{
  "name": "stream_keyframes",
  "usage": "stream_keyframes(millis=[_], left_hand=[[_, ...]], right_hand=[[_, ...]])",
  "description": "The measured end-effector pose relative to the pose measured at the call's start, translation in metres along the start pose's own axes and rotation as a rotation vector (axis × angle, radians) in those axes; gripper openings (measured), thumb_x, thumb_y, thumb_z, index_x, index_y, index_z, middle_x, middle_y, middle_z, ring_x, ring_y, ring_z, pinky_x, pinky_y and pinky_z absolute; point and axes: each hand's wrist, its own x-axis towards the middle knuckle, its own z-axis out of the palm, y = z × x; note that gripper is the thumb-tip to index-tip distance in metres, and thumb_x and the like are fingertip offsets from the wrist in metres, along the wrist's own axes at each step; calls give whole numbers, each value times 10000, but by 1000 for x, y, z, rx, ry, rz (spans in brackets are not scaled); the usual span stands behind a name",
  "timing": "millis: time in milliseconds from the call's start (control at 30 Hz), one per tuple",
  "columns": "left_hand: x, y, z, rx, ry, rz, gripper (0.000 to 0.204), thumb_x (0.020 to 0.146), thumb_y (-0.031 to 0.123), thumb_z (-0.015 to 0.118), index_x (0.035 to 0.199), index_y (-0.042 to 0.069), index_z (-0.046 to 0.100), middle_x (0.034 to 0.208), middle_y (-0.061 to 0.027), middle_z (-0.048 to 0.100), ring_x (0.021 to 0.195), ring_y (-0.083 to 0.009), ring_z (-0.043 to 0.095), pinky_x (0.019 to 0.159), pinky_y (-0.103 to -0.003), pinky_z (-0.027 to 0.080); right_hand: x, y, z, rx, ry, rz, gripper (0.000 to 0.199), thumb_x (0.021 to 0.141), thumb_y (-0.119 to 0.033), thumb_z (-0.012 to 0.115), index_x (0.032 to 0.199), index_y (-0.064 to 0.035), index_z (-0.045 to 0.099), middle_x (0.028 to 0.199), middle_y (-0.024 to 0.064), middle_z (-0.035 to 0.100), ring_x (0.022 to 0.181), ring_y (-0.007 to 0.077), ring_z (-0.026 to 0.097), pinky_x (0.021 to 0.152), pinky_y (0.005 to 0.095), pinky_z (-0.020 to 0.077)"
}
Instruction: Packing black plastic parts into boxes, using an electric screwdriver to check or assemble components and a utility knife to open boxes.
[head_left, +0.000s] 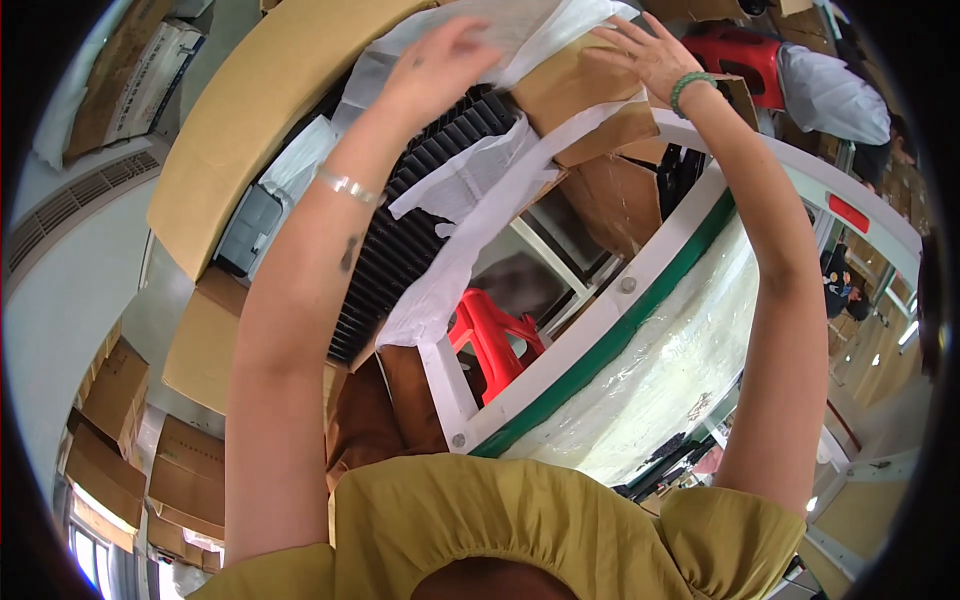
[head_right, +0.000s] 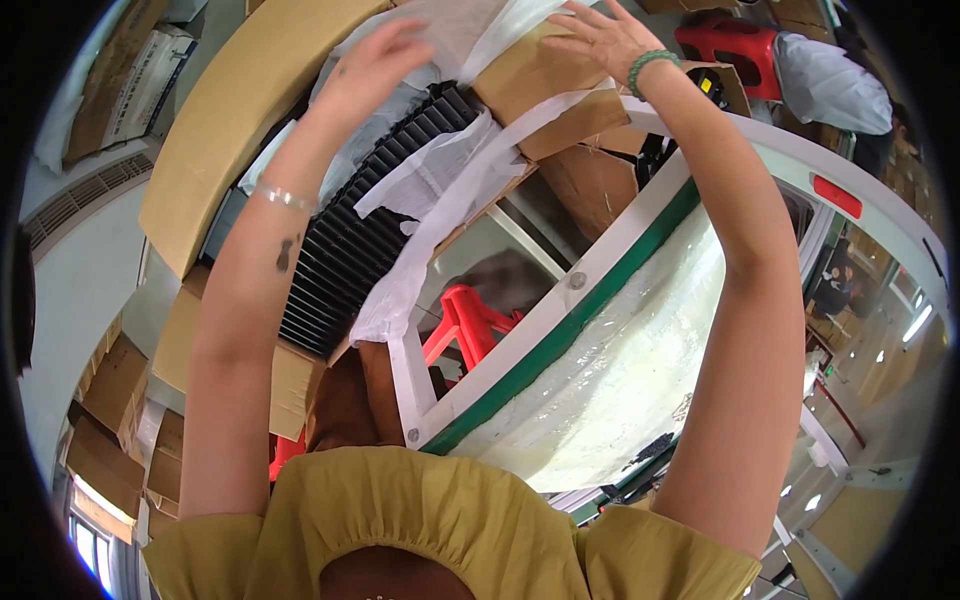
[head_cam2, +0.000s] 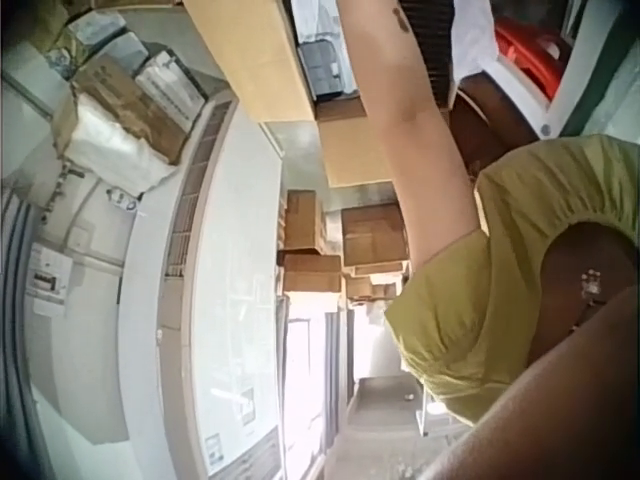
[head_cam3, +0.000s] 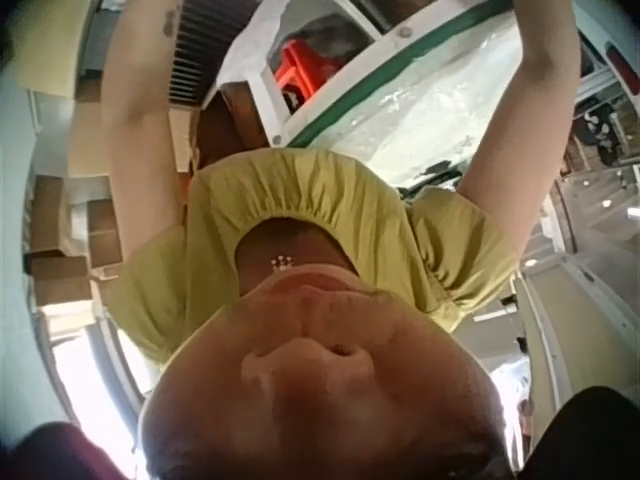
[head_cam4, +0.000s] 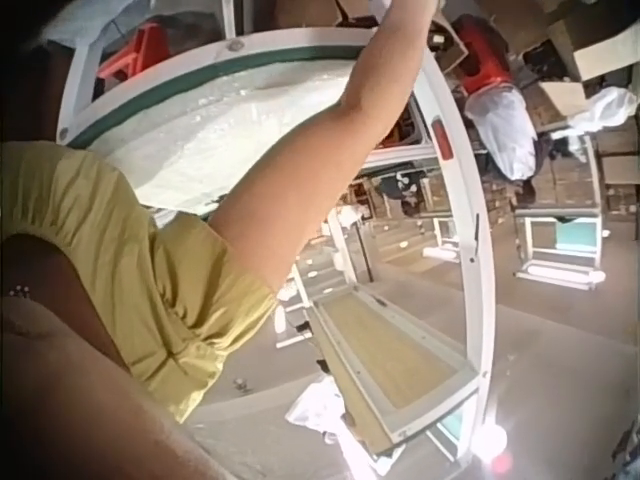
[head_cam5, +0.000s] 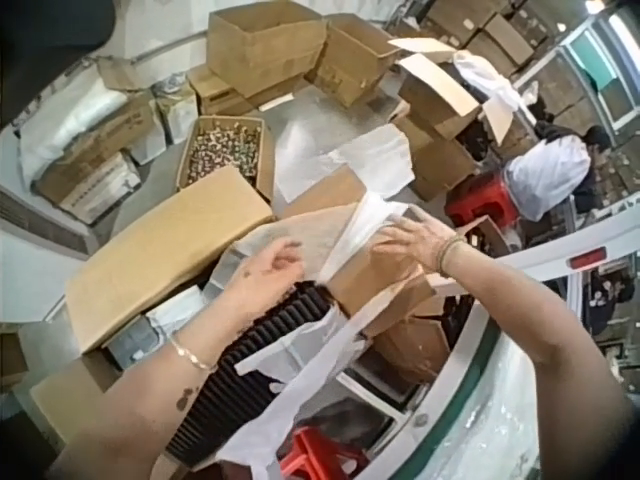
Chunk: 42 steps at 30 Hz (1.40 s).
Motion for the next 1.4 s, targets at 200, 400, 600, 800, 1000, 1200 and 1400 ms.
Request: stream_keyframes(millis=[200, 400, 600, 800, 1000, 1200, 1400], left_hand=[[-99, -42, 64, 132, -297, -418, 930, 620, 611, 651, 1204, -73, 415, 1137, -289, 515, 1061, -354, 526, 904, -376, 411], [-135, -13, 180, -33, -528, -253, 436, 706, 295, 611, 1003, -10, 518, 927, -247, 587, 925, -384, 560, 807, -412, 448], [-126, 25, 193, -106, -510, -8, 238, 738, 217, 557, 878, 29, 597, 840, -211, 603, 858, -368, 577, 743, -434, 464], [-130, -12, 131, 175, -496, -150, 293, 736, 329, 578, 749, 40, 620, 731, -171, 614, 726, -325, 603, 651, -410, 484], [-116, -34, 100, 330, -134, -372, 464, 667, 410, 648, 914, 23, 583, 890, -166, 608, 855, -286, 590, 743, -361, 482], [-121, -54, 169, -136, -397, -208, 819, 666, 349, 587, 1336, -3, 277, 1113, -295, 525, 1063, -368, 522, 925, -361, 396], [-131, -17, 169, -301, -458, -297, 667, 691, 301, 628, 1258, 32, 402, 1083, -244, 566, 1035, -372, 535, 893, -387, 417]], right_hand=[[20, -21, 37, 405, 383, 99, 860, 684, 53, 572, 1378, -323, 230, 1454, -4, 148, 970, 237, 569, 889, 363, 428], [22, -45, -55, 644, 110, 164, 409, 753, -78, 516, 1154, -147, 551, 1074, 107, 598, 795, 280, 613, 747, 380, 488], [102, -129, -33, 1496, 489, -59, 273, 749, -116, 492, 974, -18, 610, 898, 174, 630, 880, 328, 587, 812, 379, 461], [102, -94, -29, 1831, 133, -107, 193, 792, -62, 493, 956, -6, 578, 840, 109, 637, 774, 169, 625, 713, 277, 496], [100, -139, -39, 1481, 368, 112, 670, 725, -386, 647, 1285, -136, 378, 951, 229, 599, 920, 351, 573, 839, 386, 448], [115, -143, -49, 1375, 164, -241, 685, 694, -422, 673, 1303, -276, 394, 1215, 264, 461, 1174, 404, 382, 987, 426, 324], [108, -150, -46, 1295, 217, -149, 637, 694, -381, 677, 1276, -335, 424, 1413, 224, 204, 1317, 398, 153, 1047, 438, 256]])
